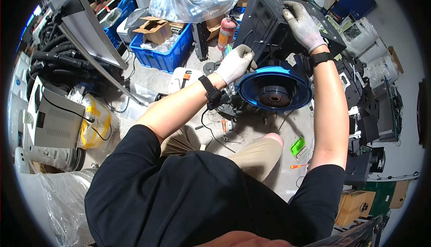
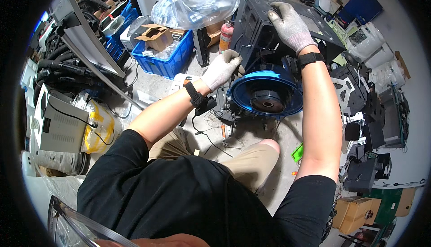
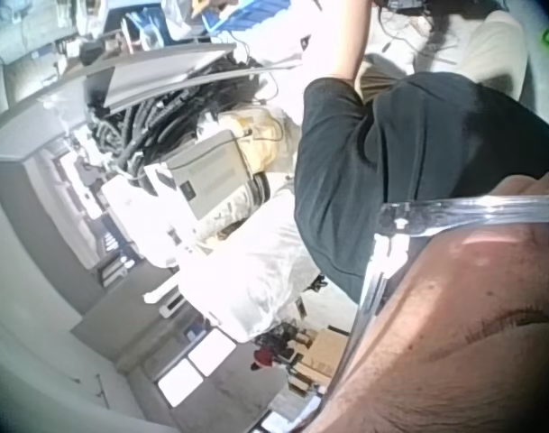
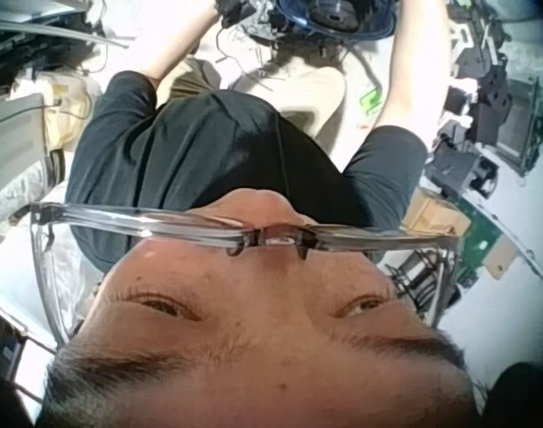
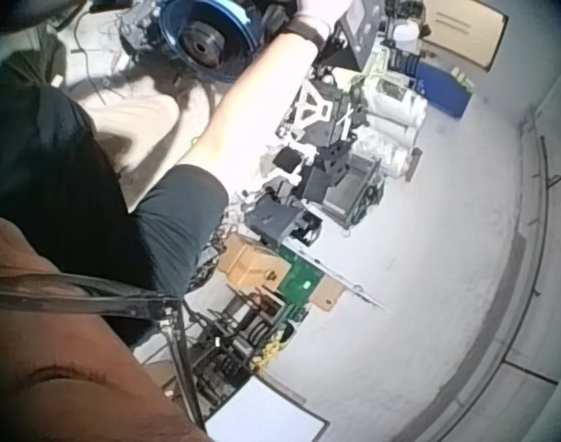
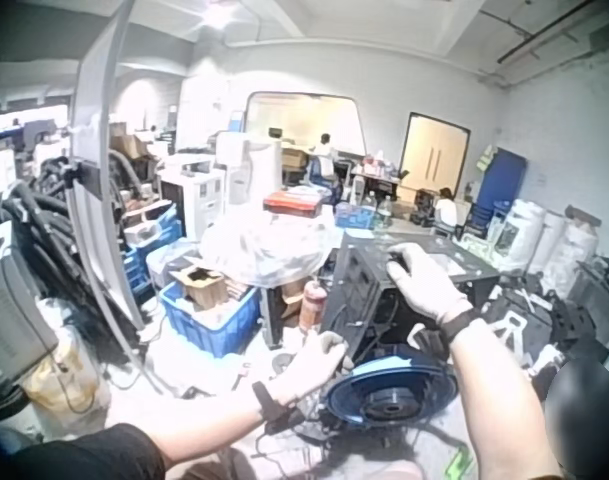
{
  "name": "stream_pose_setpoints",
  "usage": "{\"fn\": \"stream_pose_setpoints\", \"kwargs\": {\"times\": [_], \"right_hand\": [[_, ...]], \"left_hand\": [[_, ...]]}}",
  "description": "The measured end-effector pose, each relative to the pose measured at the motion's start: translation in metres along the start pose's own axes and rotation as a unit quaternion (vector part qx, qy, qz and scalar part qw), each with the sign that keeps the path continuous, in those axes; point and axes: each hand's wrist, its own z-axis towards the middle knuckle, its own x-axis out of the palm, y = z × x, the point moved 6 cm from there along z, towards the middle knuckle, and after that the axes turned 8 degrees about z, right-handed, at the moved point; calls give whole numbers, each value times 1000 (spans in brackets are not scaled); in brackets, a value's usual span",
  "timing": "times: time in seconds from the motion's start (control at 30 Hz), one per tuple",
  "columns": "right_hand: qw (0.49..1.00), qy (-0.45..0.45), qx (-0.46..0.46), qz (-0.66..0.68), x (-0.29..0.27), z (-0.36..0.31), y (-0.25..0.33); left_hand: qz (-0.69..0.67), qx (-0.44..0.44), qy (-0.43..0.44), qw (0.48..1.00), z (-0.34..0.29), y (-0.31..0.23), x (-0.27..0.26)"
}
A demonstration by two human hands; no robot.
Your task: The recorder is disassembling and working on the internals of a large electronic device, possibly a specialized computer or robot component.
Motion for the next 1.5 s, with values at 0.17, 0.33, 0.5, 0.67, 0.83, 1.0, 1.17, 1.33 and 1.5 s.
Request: {"fn": "stream_pose_setpoints", "kwargs": {"times": [0.17,0.33,0.5,0.67,0.83,1.0,1.17,1.33,1.5], "right_hand": [[1000,0,-1,-2,1,1,1],[1000,8,4,-6,1,1,0],[1000,12,-2,6,2,1,2],[1000,8,-1,5,1,1,1],[1000,7,-12,14,3,2,0],[1000,7,-11,11,3,2,-1],[1000,5,-12,14,2,2,2],[1000,2,-16,7,1,1,4],[1000,2,-17,13,1,1,5]], "left_hand": [[-4,6,-21,1000,-1,2,1],[3,13,-34,999,-1,0,-1],[1,24,-40,999,-4,-1,0],[10,19,-56,998,-4,-1,-1],[130,57,-97,985,-3,-5,-6],[323,92,-127,933,5,-4,-14],[336,163,-107,922,11,-5,-12],[265,152,-74,949,20,-7,-7],[325,147,-69,932,32,-17,-10]]}}
